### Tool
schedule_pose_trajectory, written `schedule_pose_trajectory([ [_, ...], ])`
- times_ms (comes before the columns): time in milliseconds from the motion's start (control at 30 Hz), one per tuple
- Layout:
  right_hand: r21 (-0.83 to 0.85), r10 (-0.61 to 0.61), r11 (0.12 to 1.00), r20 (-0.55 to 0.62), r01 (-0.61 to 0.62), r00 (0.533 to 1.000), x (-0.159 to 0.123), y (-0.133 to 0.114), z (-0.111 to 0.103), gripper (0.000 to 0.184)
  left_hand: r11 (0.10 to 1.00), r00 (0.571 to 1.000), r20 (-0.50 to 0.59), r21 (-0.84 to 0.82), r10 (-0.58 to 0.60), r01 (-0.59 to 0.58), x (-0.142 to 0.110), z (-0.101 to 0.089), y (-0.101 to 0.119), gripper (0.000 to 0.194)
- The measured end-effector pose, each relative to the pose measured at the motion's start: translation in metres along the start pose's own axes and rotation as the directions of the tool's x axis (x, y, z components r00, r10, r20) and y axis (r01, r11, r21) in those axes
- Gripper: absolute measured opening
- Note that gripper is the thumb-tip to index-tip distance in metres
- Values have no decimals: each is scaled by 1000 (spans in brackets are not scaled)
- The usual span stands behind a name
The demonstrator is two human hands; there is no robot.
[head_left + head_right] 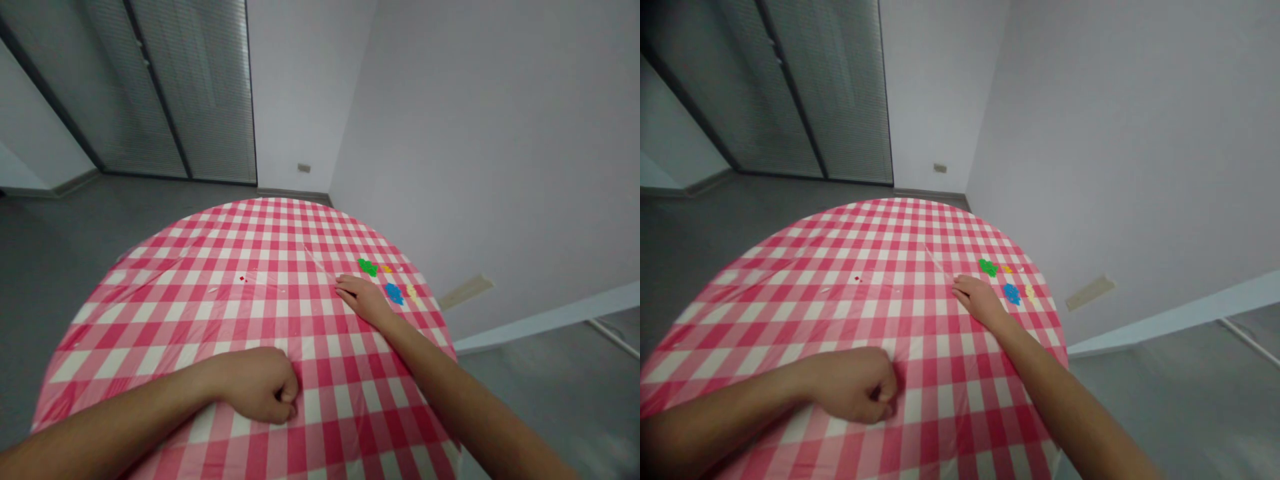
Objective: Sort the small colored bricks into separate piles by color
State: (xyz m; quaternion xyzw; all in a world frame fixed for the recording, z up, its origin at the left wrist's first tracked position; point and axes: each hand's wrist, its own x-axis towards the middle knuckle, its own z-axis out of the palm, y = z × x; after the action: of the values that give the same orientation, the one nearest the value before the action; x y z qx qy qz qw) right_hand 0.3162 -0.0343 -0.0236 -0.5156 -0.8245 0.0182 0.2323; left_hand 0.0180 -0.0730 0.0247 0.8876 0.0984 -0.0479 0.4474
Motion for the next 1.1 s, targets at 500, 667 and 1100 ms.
schedule_pose_trajectory([
  [500, -118, 101, 986, -138, -117, 985, -21, 14, -17, 24, 998, 998, 37, 30, -56, 55, -1, -4, 3, 29],
  [667, -49, 62, 997, -104, -67, 993, 11, -32, -1, 29, 996, 991, 96, -17, -91, 93, -3, -7, 2, 27],
  [1100, 250, -216, 956, 251, 152, 944, 137, -143, 93, 41, 998, 995, 85, 15, -61, 60, -2, -7, 3, 29],
])
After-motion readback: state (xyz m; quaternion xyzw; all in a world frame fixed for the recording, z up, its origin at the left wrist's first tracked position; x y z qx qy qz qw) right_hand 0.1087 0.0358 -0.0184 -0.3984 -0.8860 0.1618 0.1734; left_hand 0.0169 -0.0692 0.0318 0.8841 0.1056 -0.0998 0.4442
